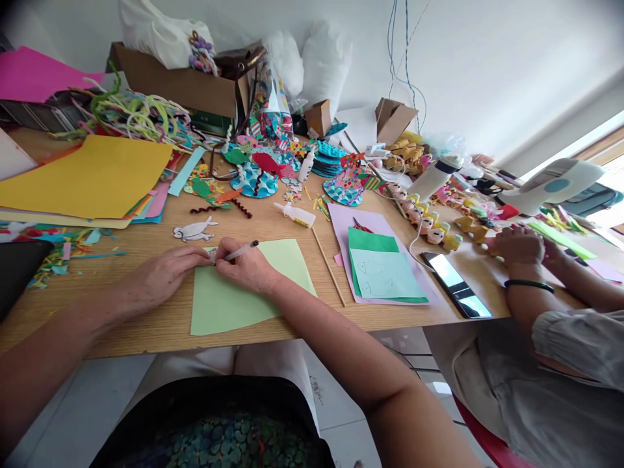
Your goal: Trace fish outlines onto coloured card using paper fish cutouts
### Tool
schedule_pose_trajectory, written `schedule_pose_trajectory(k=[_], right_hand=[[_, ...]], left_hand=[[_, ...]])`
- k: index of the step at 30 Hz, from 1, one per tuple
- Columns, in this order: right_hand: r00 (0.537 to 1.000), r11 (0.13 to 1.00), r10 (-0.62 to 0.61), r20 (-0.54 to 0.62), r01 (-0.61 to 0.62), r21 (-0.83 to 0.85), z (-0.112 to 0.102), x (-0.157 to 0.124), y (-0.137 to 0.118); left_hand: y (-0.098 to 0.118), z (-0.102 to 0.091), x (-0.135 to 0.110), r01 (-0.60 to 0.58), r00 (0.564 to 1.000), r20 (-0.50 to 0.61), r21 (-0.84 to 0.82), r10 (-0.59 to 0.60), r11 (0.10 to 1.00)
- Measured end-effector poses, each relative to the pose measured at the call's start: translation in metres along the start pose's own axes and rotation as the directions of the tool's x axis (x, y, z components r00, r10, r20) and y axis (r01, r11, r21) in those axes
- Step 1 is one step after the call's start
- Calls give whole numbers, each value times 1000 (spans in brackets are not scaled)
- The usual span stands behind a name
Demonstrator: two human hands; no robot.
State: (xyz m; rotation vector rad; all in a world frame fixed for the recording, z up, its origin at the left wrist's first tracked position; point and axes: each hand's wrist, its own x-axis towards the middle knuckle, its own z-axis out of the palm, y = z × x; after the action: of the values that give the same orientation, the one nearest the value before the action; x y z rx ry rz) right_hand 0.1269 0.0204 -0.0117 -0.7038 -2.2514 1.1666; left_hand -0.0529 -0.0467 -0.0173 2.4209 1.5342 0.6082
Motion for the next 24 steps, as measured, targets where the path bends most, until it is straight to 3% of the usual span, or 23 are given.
schedule_pose_trajectory(k=[12, 20, 24], right_hand=[[999, 998, 42, 21, -41, -53, 4, 2, -9], [998, 994, 70, 4, -70, 89, 0, 2, -6], [998, 997, 56, 8, -57, 59, 0, 3, -5]], left_hand=[[2, -2, 0, 30, 999, 14, -10, -29, 1000], [8, -7, 1, 121, 992, 31, -53, -119, 991], [8, -9, 1, 130, 991, 42, -60, -128, 990]])
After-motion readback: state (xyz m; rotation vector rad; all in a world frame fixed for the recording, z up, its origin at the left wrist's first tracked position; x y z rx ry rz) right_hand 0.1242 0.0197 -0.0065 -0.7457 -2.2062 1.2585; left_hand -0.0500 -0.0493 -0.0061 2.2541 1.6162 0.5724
